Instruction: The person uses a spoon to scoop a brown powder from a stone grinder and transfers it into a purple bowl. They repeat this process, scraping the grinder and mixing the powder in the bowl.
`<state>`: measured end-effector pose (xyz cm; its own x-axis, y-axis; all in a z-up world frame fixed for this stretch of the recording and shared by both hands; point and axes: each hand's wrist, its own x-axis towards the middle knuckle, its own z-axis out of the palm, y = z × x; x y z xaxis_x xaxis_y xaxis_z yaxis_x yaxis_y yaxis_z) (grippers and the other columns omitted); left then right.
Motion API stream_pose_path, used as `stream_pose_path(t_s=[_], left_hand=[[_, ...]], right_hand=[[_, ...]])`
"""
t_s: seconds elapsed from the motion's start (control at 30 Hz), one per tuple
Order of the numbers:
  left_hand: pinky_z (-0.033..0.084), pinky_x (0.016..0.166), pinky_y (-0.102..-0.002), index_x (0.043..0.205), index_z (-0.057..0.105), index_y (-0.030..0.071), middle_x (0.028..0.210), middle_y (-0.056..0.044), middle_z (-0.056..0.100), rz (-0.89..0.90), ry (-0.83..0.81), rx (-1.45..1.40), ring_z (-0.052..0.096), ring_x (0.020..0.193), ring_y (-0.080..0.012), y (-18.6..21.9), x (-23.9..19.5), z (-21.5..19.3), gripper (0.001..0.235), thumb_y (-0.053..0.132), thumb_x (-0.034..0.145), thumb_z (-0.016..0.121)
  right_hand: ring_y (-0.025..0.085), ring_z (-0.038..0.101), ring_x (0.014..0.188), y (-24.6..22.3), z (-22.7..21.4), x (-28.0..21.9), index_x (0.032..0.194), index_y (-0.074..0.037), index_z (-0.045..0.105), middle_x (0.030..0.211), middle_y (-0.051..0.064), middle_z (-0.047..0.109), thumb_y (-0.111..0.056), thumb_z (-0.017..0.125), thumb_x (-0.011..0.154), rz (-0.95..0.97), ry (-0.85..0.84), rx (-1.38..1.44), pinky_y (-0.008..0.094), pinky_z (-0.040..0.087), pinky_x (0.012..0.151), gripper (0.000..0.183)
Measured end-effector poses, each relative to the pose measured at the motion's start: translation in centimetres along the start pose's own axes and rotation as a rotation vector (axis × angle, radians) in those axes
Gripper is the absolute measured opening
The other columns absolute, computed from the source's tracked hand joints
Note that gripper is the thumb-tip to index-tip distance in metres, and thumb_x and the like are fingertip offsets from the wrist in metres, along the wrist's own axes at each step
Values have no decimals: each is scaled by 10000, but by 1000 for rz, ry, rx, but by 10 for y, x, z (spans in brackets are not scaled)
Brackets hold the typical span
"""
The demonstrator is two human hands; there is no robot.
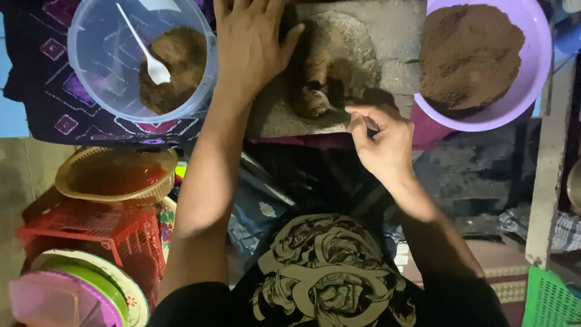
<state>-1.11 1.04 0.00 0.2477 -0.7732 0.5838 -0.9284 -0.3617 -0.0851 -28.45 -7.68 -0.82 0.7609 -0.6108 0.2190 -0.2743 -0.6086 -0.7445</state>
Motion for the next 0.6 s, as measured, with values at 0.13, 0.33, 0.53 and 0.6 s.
stream_pose_path(t_s=[0.13, 0.33, 0.53, 0.6], left_hand=[[399, 765, -459, 1191, 624, 161, 1116, -14, 678, -8, -17, 9, 582, 995, -288, 3, 4, -7, 425, 475, 956, 789], [372, 707, -433, 1003, 582, 145, 1009, -3, 626, 26, 27, -13, 550, 926, -270, 0, 5, -2, 372, 467, 969, 766], [380, 731, -455, 995, 591, 140, 964, -24, 622, 24, -15, -16, 545, 890, -280, -12, 11, 19, 366, 484, 996, 718], [405, 754, -484, 1025, 611, 143, 999, -30, 645, 40, -39, -20, 579, 904, -297, -19, 14, 34, 379, 488, 974, 761]], right_hand=[[25, 659, 644, 0, -2, 8, 1107, -105, 786, 802, -37, 771, -102, 629, 1037, 76, -9, 46, 190, 384, 439, 172], [-7, 348, 408, 2, -12, 23, 1074, -114, 790, 829, -7, 782, -7, 604, 971, 241, 13, 169, 193, 226, 358, 239], [37, 639, 600, -4, -24, 48, 1024, -111, 791, 761, 31, 764, -13, 594, 995, 433, 63, 325, 172, 528, 593, 222], [49, 578, 572, -3, -27, 55, 1012, -76, 781, 760, 52, 754, 2, 573, 1006, 369, 66, 350, 197, 495, 559, 222]])
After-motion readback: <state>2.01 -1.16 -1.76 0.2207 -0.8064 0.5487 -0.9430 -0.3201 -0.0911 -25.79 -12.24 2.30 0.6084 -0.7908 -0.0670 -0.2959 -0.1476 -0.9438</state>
